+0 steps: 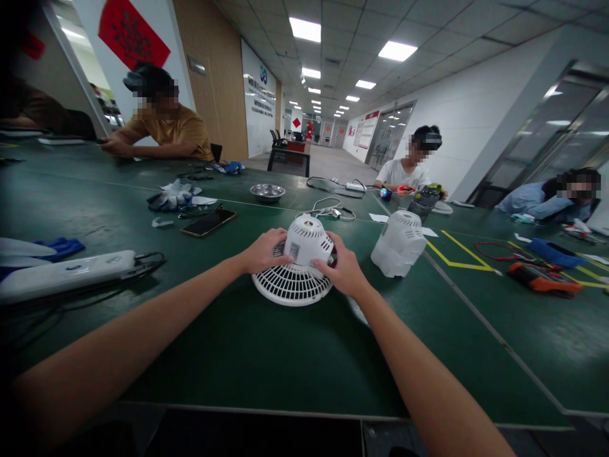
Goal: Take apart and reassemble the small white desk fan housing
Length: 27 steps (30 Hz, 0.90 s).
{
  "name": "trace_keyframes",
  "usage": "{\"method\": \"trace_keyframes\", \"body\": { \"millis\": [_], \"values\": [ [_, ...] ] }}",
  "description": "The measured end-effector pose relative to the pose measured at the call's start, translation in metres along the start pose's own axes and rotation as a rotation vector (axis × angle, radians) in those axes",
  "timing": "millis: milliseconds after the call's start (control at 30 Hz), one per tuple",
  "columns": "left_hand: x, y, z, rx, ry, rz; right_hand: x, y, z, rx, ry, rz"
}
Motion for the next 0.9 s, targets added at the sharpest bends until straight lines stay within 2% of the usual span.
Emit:
{"method": "trace_keyframes", "body": {
  "millis": [900],
  "values": [
    [-0.0006,0.0004,0.0032,-0.032,0.049,0.039,0.0002,0.0016,-0.0037,-0.014,-0.030,-0.044]
  ]
}}
Point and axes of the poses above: each hand's wrist, its own x-axis towards the middle knuckle, its own z-axis out of the palm, y = z × x, the point moved 1 cm from there along x, towards the middle knuckle, and after that the axes turned 15 degrees about -z, right-handed, at the moved point
